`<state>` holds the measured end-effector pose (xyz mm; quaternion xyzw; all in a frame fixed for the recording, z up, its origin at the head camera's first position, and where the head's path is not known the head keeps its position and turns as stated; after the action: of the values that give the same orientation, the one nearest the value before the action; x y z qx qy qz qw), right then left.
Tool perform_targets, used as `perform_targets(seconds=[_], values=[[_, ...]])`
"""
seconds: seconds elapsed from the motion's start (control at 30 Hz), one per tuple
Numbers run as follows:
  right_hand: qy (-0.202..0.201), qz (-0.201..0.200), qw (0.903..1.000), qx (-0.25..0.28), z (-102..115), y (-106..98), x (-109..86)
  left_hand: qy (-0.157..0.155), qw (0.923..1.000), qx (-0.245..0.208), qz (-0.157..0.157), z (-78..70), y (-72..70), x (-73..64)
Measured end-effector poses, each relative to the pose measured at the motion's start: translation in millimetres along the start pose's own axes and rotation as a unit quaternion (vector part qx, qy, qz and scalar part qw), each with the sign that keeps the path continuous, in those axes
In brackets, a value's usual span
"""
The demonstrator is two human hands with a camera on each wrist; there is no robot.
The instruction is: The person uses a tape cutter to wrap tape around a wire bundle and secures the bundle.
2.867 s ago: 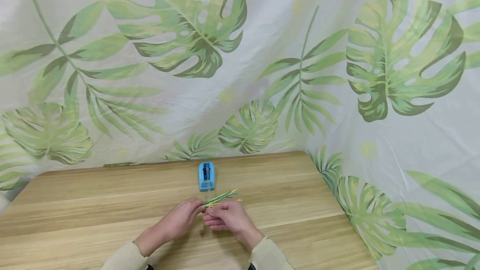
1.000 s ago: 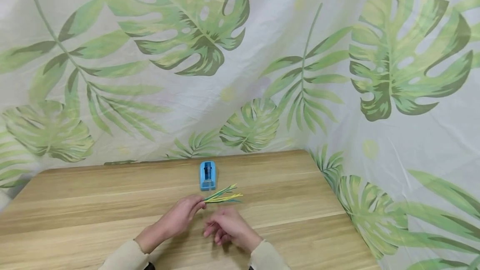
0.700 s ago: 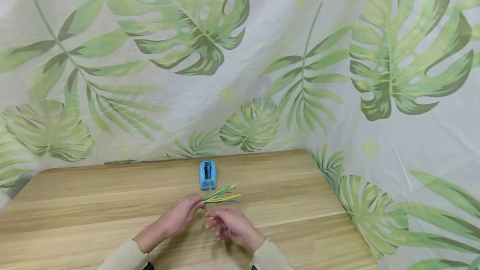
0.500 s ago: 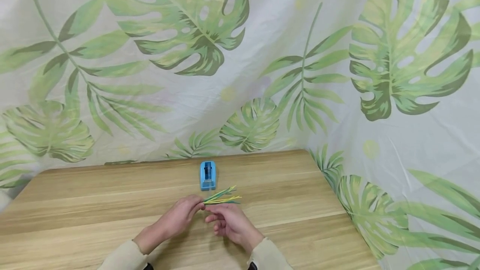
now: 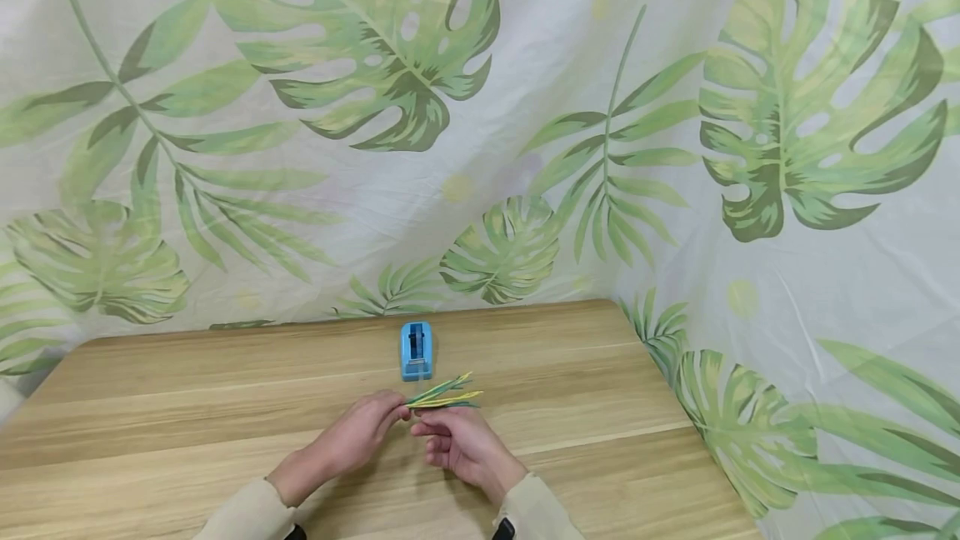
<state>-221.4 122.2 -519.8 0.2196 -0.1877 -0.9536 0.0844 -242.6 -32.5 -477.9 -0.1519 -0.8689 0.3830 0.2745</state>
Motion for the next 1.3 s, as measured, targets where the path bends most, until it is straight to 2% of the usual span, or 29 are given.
perform_targets(seconds=[0.33, 0.67, 0.93, 1.1, 1.3], values=[[0.015, -0.002, 0.9984, 0.054, -3.1, -1.9, 1.8, 0.015, 0.9994, -0.026, 0.016, 0.7, -0.3, 0.7], [0.035, 0.001, 0.9967, 0.074, -4.1, -0.8, 5.6, 0.023, 0.9993, -0.024, 0.019, 4.0, 0.9, 2.1], [0.048, 0.028, 0.9946, 0.088, -2.8, 1.2, 7.7, 0.019, 0.9989, -0.033, 0.028, 5.7, -0.3, 2.0], [0.047, 0.04, 0.9951, 0.077, -1.9, -0.3, 9.4, 0.017, 0.999, -0.033, 0.025, 7.6, -0.9, 1.2], [0.037, 0.021, 0.9981, 0.044, 0.4, -15.8, 11.9, 0.003, 0.9994, -0.029, 0.021, 11.1, -1.6, 0.1]])
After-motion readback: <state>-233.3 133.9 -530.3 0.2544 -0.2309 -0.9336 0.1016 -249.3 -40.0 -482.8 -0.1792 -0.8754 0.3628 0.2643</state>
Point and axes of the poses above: each hand's wrist, its own x-axis towards the middle knuckle, its own y-axis out of the palm, z = x × y, the point moved 5 cm from there along x, towards the middle knuckle, and after that the axes turned 10 degrees about -z, right-handed, at the moved point
